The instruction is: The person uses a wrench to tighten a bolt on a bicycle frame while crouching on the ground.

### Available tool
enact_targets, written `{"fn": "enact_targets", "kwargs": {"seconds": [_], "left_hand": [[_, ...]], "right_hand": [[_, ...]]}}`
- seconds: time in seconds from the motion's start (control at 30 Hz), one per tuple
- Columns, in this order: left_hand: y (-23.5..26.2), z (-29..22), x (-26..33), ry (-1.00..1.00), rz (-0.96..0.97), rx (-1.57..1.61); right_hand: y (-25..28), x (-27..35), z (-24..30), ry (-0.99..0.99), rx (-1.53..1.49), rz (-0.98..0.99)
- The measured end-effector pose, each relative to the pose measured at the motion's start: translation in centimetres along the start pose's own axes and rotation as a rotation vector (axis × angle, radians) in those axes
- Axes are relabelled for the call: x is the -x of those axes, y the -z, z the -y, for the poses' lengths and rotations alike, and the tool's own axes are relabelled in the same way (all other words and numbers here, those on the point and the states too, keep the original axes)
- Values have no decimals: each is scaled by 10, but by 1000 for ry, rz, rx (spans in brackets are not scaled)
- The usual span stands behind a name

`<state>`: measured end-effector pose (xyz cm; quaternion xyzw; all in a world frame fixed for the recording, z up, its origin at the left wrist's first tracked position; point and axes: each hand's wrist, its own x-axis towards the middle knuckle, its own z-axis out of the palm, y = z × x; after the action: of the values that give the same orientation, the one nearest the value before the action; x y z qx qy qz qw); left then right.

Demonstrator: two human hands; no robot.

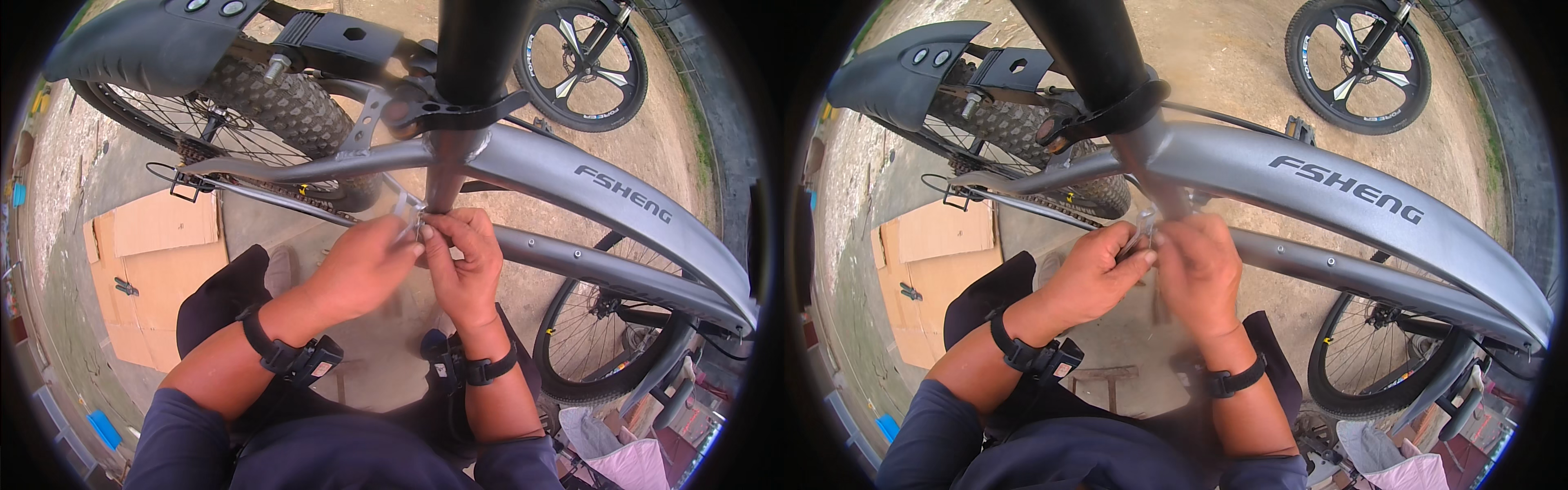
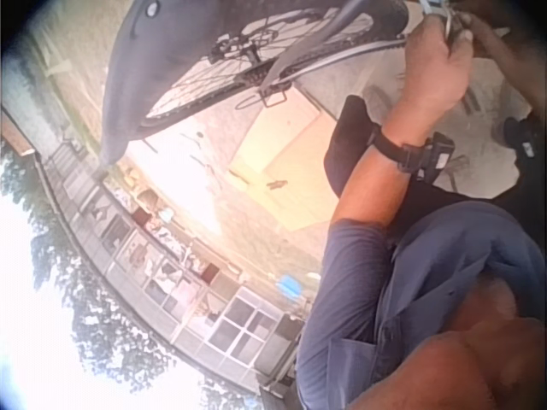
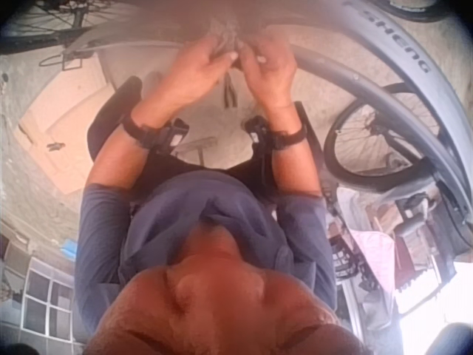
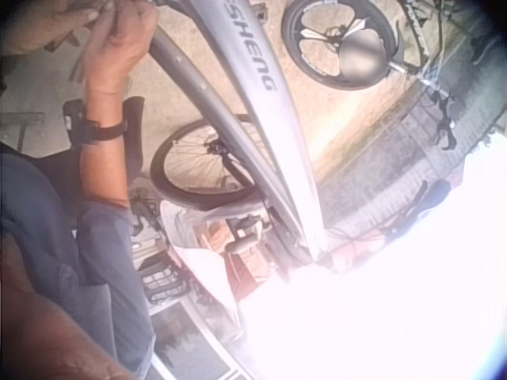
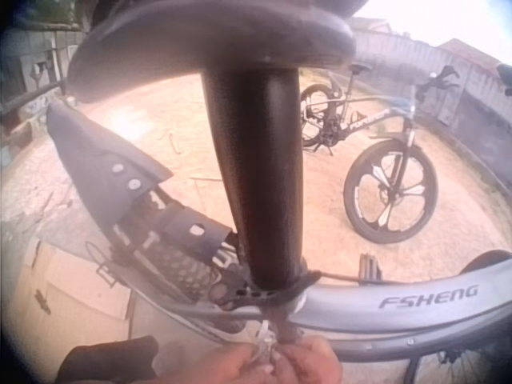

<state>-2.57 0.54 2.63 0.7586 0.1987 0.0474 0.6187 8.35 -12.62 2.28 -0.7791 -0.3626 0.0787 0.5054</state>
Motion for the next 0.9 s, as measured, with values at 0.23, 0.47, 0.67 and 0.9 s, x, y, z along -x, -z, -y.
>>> {"fn": "enact_targets", "kwargs": {"seconds": [0.23,0.47,0.67,0.9], "left_hand": [[-10,2,3,65,-52,89],[-17,6,6,110,-82,166],[-21,0,7,53,-149,30],[-21,-1,11,-148,-220,-89]], "right_hand": [[6,6,8,-108,-111,0],[9,14,9,-284,-199,75],[3,8,28,-393,-121,57],[1,4,24,-533,-318,72]]}}
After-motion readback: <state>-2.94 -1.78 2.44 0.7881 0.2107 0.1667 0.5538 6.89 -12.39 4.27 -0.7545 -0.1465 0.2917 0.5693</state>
